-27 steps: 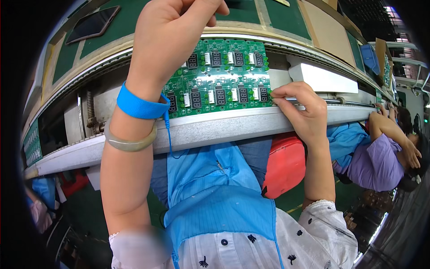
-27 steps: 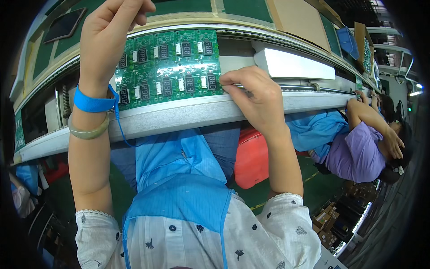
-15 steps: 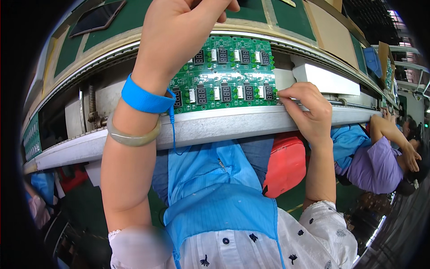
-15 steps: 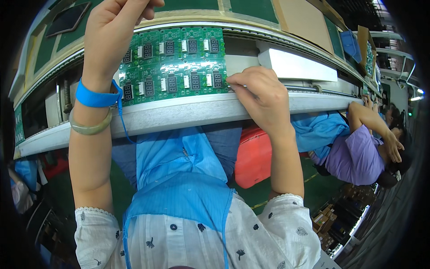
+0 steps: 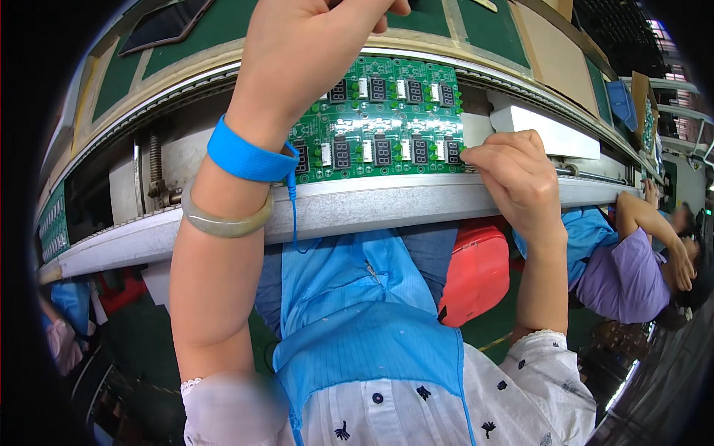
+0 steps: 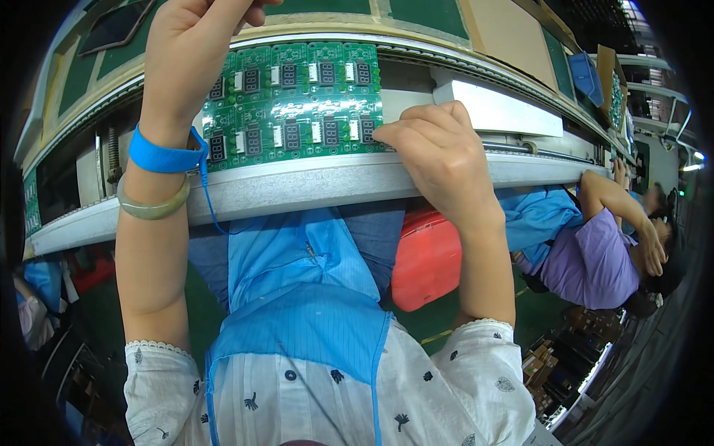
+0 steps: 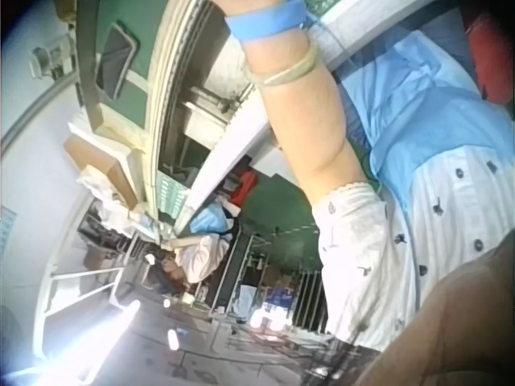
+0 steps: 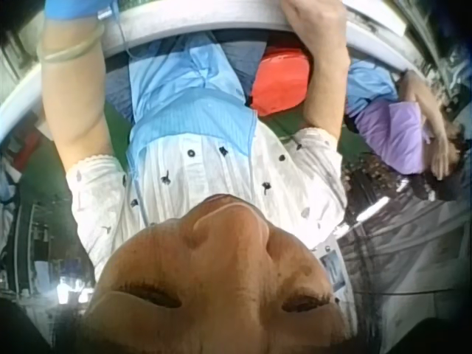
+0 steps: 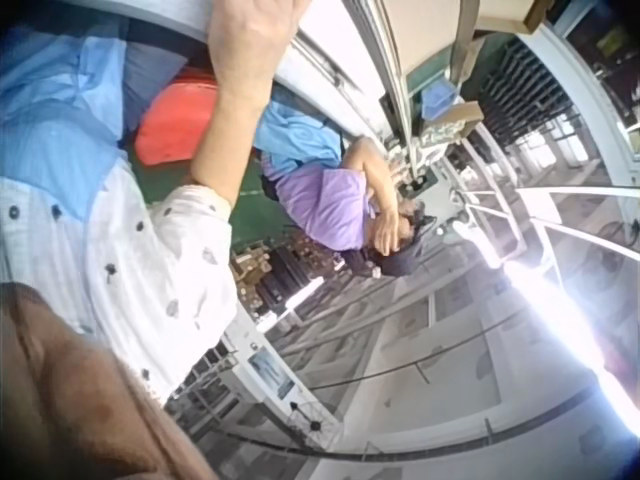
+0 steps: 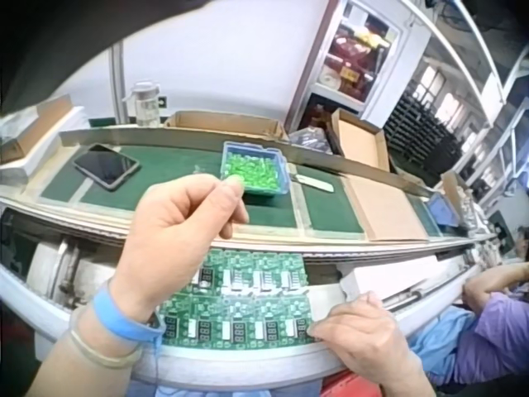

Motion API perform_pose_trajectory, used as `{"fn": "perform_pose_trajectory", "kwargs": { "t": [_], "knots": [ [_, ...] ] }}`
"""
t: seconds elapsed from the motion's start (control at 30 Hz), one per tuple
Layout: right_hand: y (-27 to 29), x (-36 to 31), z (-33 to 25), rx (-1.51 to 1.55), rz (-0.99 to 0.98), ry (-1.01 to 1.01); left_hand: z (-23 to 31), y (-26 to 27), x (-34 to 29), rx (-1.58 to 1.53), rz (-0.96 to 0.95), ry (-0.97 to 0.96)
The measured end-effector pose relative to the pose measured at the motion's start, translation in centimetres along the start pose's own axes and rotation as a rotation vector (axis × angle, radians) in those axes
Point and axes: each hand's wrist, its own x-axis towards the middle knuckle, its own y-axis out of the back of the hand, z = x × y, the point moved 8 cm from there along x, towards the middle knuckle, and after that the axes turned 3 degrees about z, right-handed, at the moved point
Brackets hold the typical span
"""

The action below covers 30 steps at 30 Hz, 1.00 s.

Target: The person inserts small green electronic components into a green circuit board by hand. The person repeatedly picks components from a blue container and places them into specific slots on the board, working on a single board throughout the clip.

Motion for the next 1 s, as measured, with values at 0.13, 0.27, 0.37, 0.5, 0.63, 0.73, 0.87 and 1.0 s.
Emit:
{"fn": "perform_pose_trajectory", "kwargs": {
  "t": [0.13, 0.27, 0.37, 0.5, 0.63, 0.73, 0.87, 1.0],
  "knots": [
    [-0.2, 0.1, 0.3, 0.024, -0.012, -0.042, 0.2, 0.0, 0.0, 0.006, 0.006, -0.015],
    [0.1, 0.1, 0.4, 0.051, 0.031, -0.077, -0.1, 0.1, 0.0, 0.001, 0.0, 0.024],
    [1.0, 0.4, 0.9, 0.091, 0.052, -0.129, -0.7, 0.1, -0.1, -0.024, 0.005, 0.051],
    [1.7, 2.5, -0.6, 0.08, 0.133, -0.083, -1.2, 1.2, -0.3, -0.025, -0.001, 0.094],
    [-0.2, 6.4, -4.0, 0.131, 0.197, -0.078, 0.8, 3.6, 0.3, -0.029, 0.136, -0.134],
    [-2.1, 9.3, -6.5, 0.151, 0.118, -0.018, 3.3, 4.6, 0.0, -0.095, 0.245, -0.125],
    [-6.0, 12.5, -9.3, 0.187, 0.008, 0.047, 4.5, 7.6, -2.7, -0.073, 0.232, -0.141],
    [-10.4, 13.2, -10.4, 0.183, -0.159, 0.125, 1.8, 11.7, -6.8, 0.203, 0.338, -0.003]
  ]
}}
